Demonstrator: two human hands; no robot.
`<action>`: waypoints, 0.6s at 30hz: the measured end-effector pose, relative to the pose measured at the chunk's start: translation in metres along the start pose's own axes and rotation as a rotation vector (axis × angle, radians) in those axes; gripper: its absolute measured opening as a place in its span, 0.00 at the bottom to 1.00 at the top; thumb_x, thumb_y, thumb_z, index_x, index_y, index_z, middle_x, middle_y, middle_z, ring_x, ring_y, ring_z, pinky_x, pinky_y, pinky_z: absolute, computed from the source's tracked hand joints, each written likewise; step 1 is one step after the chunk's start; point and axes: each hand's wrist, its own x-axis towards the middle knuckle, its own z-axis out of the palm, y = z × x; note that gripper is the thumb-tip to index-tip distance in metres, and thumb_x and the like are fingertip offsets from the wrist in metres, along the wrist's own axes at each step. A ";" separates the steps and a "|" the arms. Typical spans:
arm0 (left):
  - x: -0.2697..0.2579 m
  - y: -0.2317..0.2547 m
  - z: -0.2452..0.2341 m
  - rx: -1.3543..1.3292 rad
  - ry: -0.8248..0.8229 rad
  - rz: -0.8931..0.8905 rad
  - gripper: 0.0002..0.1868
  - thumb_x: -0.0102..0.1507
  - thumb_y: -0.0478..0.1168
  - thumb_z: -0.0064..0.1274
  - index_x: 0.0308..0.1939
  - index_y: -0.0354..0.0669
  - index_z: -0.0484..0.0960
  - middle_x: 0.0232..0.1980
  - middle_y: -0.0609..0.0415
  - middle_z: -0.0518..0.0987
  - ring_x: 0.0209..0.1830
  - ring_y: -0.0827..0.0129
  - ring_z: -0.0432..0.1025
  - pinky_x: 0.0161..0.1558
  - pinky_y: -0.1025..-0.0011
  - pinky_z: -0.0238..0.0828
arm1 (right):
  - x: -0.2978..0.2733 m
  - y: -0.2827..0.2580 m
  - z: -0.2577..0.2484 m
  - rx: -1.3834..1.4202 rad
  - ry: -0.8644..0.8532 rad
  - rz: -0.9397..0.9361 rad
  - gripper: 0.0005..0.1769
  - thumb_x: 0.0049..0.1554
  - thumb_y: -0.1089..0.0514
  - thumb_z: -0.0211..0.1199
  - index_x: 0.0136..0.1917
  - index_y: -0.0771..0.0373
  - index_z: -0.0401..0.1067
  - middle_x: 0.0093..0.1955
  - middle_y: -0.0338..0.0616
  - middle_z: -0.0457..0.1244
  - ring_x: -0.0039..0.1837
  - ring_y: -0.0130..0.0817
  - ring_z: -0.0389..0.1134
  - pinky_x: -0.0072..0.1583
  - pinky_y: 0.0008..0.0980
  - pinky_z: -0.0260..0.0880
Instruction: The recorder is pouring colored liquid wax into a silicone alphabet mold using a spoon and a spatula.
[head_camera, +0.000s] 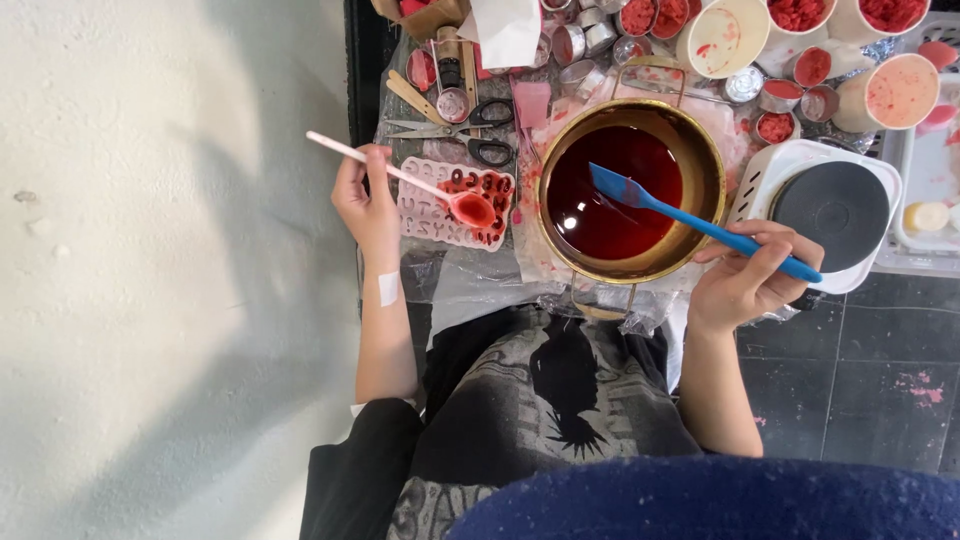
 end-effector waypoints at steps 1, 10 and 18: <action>-0.002 0.003 -0.001 0.000 0.002 0.000 0.10 0.74 0.39 0.52 0.47 0.35 0.83 0.42 0.55 0.83 0.40 0.76 0.72 0.45 0.77 0.69 | 0.000 0.000 0.001 0.000 -0.002 0.000 0.13 0.77 0.52 0.47 0.57 0.65 0.56 0.47 0.58 0.64 0.29 0.34 0.62 0.32 0.25 0.63; -0.011 0.030 -0.006 0.280 -0.072 0.181 0.10 0.73 0.39 0.52 0.41 0.38 0.84 0.40 0.55 0.82 0.46 0.67 0.68 0.53 0.69 0.65 | 0.000 0.001 0.005 -0.004 -0.025 0.006 0.13 0.77 0.53 0.47 0.56 0.66 0.56 0.46 0.59 0.64 0.28 0.35 0.62 0.31 0.24 0.63; -0.010 0.048 -0.004 0.271 -0.164 0.403 0.10 0.69 0.43 0.57 0.37 0.44 0.86 0.33 0.60 0.80 0.39 0.69 0.67 0.55 0.68 0.58 | -0.001 0.001 0.008 -0.012 -0.048 -0.009 0.13 0.77 0.53 0.47 0.56 0.66 0.56 0.46 0.59 0.64 0.28 0.35 0.62 0.30 0.24 0.63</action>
